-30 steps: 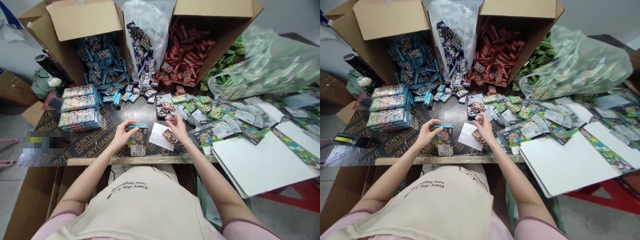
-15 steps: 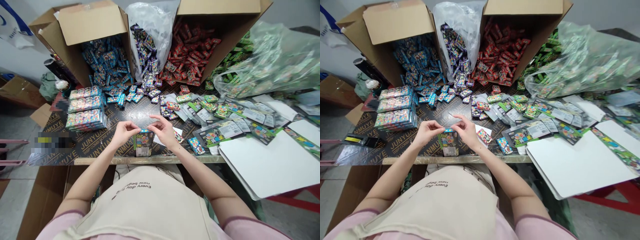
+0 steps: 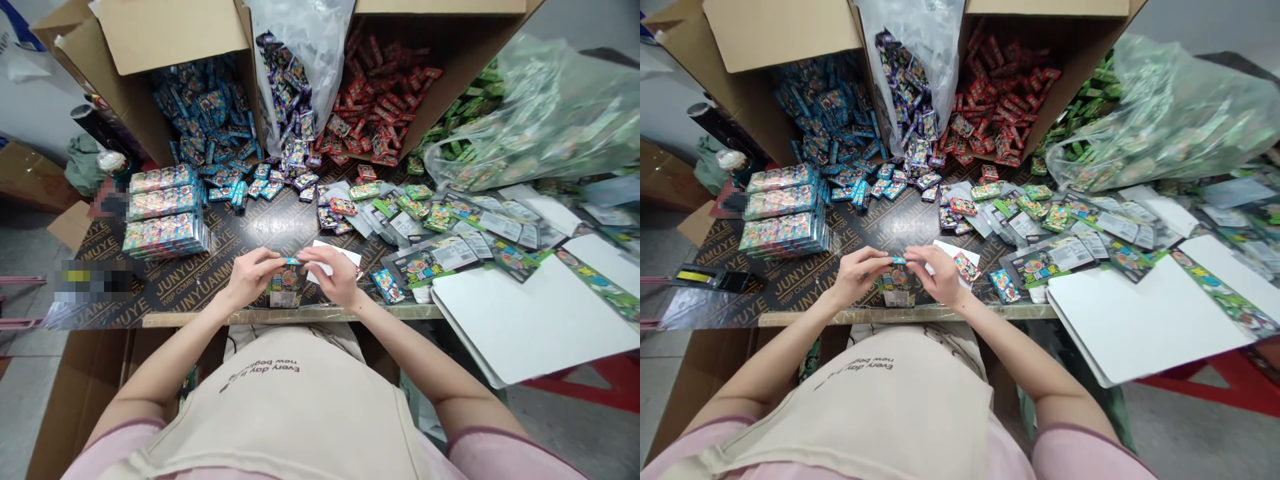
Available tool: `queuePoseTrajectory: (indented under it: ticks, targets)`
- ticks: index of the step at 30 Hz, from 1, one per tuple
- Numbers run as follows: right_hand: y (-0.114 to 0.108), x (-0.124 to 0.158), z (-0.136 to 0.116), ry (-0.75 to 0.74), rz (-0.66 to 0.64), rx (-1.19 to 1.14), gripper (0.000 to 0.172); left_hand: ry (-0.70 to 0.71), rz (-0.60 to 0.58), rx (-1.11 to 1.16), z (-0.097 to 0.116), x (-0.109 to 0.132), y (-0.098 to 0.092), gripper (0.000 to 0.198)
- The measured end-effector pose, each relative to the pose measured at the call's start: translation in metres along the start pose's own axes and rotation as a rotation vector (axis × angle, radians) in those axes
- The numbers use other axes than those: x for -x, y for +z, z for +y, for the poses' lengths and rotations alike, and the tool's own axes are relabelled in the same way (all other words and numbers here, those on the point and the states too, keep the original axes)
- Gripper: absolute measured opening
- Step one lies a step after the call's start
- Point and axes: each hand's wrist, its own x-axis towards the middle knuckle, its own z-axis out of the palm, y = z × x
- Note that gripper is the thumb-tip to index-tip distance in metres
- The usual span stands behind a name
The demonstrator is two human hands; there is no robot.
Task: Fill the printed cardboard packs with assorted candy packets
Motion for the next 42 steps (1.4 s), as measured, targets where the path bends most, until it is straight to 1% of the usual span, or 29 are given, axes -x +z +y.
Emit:
queuePoseTrajectory:
  ticks: [2,3,4,5,6,10,11,12,14,18,21,23,25,29,31,33,34,35,36,37,38,39,41,42]
  targets:
    - [-0.008,-0.013,-0.008,0.104,0.124,0.010,0.020,-0.005,0.005,-0.027,0.000,0.001,0.001,0.018]
    - [-0.012,-0.021,-0.012,0.141,0.157,0.005,0.022,-0.014,0.003,-0.033,0.000,0.001,0.001,0.018]
    - [-0.015,-0.030,-0.016,0.165,0.151,-0.010,0.024,-0.025,0.000,-0.029,0.000,0.001,0.001,0.018]
    - [-0.018,-0.039,-0.020,0.179,0.098,-0.036,0.027,-0.035,0.000,-0.012,0.000,0.001,0.001,0.018]
    - [-0.020,-0.049,-0.022,0.190,0.003,-0.074,0.029,-0.048,0.006,0.018,0.000,0.001,0.001,0.017]
    - [-0.016,-0.077,-0.023,0.260,-0.523,-0.263,0.032,-0.139,0.090,0.163,0.002,0.000,0.002,0.008]
    - [-0.014,-0.082,-0.022,0.277,-0.621,-0.289,0.031,-0.169,0.116,0.186,0.003,-0.001,0.002,0.006]
    - [-0.010,-0.085,-0.020,0.288,-0.690,-0.301,0.029,-0.193,0.135,0.202,0.005,-0.001,0.002,0.007]
    - [-0.004,-0.089,-0.017,0.301,-0.763,-0.295,0.025,-0.206,0.161,0.217,0.007,0.000,0.001,0.008]
    - [0.003,-0.093,-0.017,0.337,-0.804,-0.287,0.024,-0.163,0.174,0.210,0.010,0.000,0.002,0.006]
    - [0.004,-0.093,-0.018,0.359,-0.805,-0.283,0.027,-0.176,0.203,0.187,0.009,0.001,0.007,0.019]
    - [0.005,-0.092,-0.016,0.362,-0.798,-0.274,0.028,-0.193,0.242,0.165,0.008,0.001,0.011,0.023]
    - [0.007,-0.090,-0.011,0.368,-0.774,-0.257,0.031,-0.202,0.259,0.158,0.008,0.000,0.013,0.021]
    - [0.015,-0.082,-0.001,0.402,-0.677,-0.231,0.039,-0.219,0.267,0.179,0.007,0.001,0.015,0.017]
    - [0.019,-0.075,0.002,0.429,-0.619,-0.266,0.039,-0.332,0.294,0.250,0.004,0.005,0.021,0.014]
    - [0.022,-0.067,0.003,0.453,-0.518,-0.314,0.035,-0.513,0.292,0.433,0.002,0.014,0.030,0.029]
    - [0.022,-0.063,0.005,0.462,-0.449,-0.328,0.034,-0.599,0.261,0.543,0.001,0.020,0.035,0.035]
    - [0.022,-0.060,0.006,0.472,-0.380,-0.334,0.033,-0.663,0.215,0.640,0.002,0.026,0.038,0.038]
    - [0.020,-0.057,0.009,0.483,-0.316,-0.331,0.033,-0.697,0.168,0.698,0.003,0.032,0.037,0.037]
    - [0.016,-0.054,0.013,0.490,-0.259,-0.308,0.033,-0.702,0.133,0.694,0.005,0.037,0.033,0.032]
    - [0.012,-0.051,0.018,0.486,-0.210,-0.253,0.032,-0.680,0.125,0.629,0.007,0.042,0.025,0.026]
    - [0.006,-0.048,0.023,0.467,-0.174,-0.154,0.031,-0.629,0.153,0.513,0.009,0.044,0.012,0.023]
    - [-0.008,-0.039,0.038,0.392,-0.167,0.176,0.031,-0.450,0.257,0.196,0.009,0.046,-0.022,0.022]
    - [-0.015,-0.034,0.046,0.347,-0.204,0.389,0.031,-0.344,0.306,0.040,0.006,0.045,-0.040,0.025]
